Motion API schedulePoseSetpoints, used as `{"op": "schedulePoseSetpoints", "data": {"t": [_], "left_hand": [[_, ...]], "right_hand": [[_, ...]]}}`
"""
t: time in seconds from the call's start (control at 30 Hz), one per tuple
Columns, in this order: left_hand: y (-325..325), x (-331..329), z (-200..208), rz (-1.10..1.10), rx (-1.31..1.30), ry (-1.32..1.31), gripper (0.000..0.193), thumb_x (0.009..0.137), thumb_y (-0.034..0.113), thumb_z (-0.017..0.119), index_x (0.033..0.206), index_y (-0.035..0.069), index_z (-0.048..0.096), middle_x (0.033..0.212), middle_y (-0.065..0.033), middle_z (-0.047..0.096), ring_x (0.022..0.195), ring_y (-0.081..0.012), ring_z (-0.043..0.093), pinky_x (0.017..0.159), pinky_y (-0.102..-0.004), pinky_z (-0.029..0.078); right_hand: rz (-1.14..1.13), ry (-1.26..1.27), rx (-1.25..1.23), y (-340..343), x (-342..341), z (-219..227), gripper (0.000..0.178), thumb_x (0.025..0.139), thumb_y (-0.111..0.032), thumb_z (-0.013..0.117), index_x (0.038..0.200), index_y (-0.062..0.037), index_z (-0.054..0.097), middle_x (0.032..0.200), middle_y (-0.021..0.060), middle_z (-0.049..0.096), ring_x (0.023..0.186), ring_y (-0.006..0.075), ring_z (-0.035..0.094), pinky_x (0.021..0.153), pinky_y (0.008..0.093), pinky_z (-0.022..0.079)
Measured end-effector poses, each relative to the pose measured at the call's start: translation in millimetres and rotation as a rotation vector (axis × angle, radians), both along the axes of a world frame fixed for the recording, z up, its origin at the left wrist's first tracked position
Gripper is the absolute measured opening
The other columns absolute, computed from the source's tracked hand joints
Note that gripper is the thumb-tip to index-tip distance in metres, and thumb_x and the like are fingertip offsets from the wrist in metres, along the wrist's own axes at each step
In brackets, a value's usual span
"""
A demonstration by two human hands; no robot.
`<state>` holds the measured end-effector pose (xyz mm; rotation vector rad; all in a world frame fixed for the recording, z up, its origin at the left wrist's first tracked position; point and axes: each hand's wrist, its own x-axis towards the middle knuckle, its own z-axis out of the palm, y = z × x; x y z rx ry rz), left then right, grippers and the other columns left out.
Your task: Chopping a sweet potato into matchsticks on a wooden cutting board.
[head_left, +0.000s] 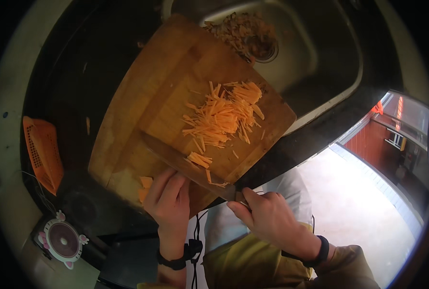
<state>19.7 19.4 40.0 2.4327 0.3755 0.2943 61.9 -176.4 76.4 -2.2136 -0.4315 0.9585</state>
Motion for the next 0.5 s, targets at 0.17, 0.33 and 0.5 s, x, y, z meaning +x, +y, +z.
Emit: {"op": "schedulePoseSetpoints", "data": {"t": [0.17,0.33,0.5], "left_hand": [[2,-4,0,0.012,0.021,0.005,0.021,0.073,-0.014,0.073,0.089,-0.002,0.070,0.090,-0.0117,0.069,0.075,-0.0262,0.067,0.066,-0.0315,0.053],[1,-2,5,0.024,0.032,0.044,0.023,0.070,-0.012,0.076,0.088,-0.001,0.071,0.089,-0.0113,0.069,0.075,-0.0272,0.067,0.066,-0.0330,0.053],[4,-3,2,0.029,-0.067,0.001,0.022,0.070,-0.011,0.077,0.088,-0.001,0.070,0.089,-0.0112,0.069,0.076,-0.0263,0.067,0.066,-0.0315,0.053]], "right_hand": [[0.009,0.038,0.004,4,-1,3,0.044,0.096,-0.038,0.065,0.074,-0.0029,0.051,0.044,0.0120,0.050,0.041,0.0355,0.055,0.041,0.0423,0.044],[0.007,0.083,0.020,5,1,6,0.044,0.096,-0.038,0.066,0.074,-0.0030,0.051,0.044,0.0126,0.050,0.042,0.0358,0.056,0.042,0.0428,0.045],[-0.007,-0.018,-0.036,6,1,-3,0.044,0.094,-0.038,0.068,0.074,-0.0027,0.052,0.044,0.0136,0.049,0.041,0.0370,0.055,0.042,0.0433,0.046]]}}
